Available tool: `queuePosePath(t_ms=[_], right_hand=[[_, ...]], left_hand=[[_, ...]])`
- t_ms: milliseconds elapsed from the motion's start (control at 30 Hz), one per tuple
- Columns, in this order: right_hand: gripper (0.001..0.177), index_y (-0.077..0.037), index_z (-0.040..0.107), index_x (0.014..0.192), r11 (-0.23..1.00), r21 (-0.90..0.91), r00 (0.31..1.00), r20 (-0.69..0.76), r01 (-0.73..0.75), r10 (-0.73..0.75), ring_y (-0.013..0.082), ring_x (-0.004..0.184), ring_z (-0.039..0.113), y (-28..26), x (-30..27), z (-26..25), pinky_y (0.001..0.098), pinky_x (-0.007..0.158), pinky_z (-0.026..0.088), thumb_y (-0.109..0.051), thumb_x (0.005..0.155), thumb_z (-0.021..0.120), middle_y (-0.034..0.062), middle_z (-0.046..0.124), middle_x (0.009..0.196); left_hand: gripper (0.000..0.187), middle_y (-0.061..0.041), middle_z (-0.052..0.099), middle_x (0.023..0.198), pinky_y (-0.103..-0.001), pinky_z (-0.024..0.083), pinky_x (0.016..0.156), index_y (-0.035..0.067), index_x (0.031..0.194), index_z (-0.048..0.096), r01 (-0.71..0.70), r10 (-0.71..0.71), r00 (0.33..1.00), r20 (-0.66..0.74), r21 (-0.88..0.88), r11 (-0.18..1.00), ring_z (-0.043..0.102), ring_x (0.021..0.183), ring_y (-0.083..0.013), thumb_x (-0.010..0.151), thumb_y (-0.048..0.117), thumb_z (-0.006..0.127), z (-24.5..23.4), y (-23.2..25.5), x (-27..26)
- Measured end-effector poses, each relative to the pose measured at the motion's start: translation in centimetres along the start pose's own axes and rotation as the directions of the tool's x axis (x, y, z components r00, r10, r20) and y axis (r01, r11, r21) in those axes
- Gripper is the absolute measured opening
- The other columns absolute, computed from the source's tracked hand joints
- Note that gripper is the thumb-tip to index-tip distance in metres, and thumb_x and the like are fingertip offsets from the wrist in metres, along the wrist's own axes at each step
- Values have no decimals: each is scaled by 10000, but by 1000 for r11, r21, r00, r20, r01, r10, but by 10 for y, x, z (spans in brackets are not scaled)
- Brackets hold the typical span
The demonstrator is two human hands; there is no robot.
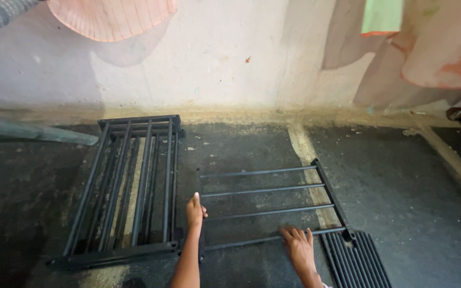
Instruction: The person assembles a black metal rack by inserting vertical rods into horizontal frames and connecting side panels. The person works on the floor, handling multiple components and aligning them to form a complete structure.
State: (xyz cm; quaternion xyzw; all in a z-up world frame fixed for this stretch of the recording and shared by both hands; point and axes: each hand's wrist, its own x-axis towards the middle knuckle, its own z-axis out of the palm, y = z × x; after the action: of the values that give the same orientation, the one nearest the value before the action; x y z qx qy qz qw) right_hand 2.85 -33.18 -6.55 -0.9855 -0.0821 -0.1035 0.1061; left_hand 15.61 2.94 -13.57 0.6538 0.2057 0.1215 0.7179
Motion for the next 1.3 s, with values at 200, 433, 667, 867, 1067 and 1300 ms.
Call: queuePosePath(t_ms=[200,433,667,867,1067,1300], right_hand=[[501,-283,691,1280,999,11,999,37,-38,38,224,1235,564,3,6,2,540,1196,294,-106,812,661,-11,667,1190],[444,-227,735,1214,995,101,999,30,-21,18,294,1439,422,20,41,13,530,1240,252,-45,819,647,2,640,1308],[648,-52,518,1468,941,300,904,-339,-159,261,516,1378,345,4,58,30,517,1088,357,-121,838,655,339,349,1551],[622,-59,511,1475,718,554,832,-77,-422,549,420,1257,620,-58,25,50,460,1054,498,-371,956,654,220,579,1414],[752,-62,518,1424,784,490,814,-226,-380,535,458,1255,525,-84,-9,47,500,1030,446,-350,784,789,265,496,1423],[521,-203,672,1320,859,461,916,-201,-224,347,402,1239,547,-43,2,35,478,1050,437,-229,809,770,175,579,1363]], left_hand=[[545,-80,661,663,-321,559,462,-8,926,669,56,-56,998,-8,5,998,661,520,-186,998,519,552,-9,-1,-15],[485,-112,650,753,-358,586,489,4,959,677,197,-205,979,-17,-199,960,650,638,-204,957,486,616,-9,6,-34],[476,-106,630,760,-344,558,478,12,944,622,88,-156,954,-255,-260,961,608,589,-196,1021,474,542,26,-4,-65],[526,-139,676,766,-335,572,578,-62,886,615,215,-317,847,-427,-272,938,677,641,-228,1107,371,413,96,-14,-105],[360,-95,664,847,-382,507,811,-29,947,586,133,-514,787,-341,-720,681,626,807,-223,1089,266,437,162,-15,-135],[378,-145,669,913,-384,532,807,-65,979,566,8,-424,822,-381,-736,677,641,833,-246,1105,259,419,171,-13,-164]])
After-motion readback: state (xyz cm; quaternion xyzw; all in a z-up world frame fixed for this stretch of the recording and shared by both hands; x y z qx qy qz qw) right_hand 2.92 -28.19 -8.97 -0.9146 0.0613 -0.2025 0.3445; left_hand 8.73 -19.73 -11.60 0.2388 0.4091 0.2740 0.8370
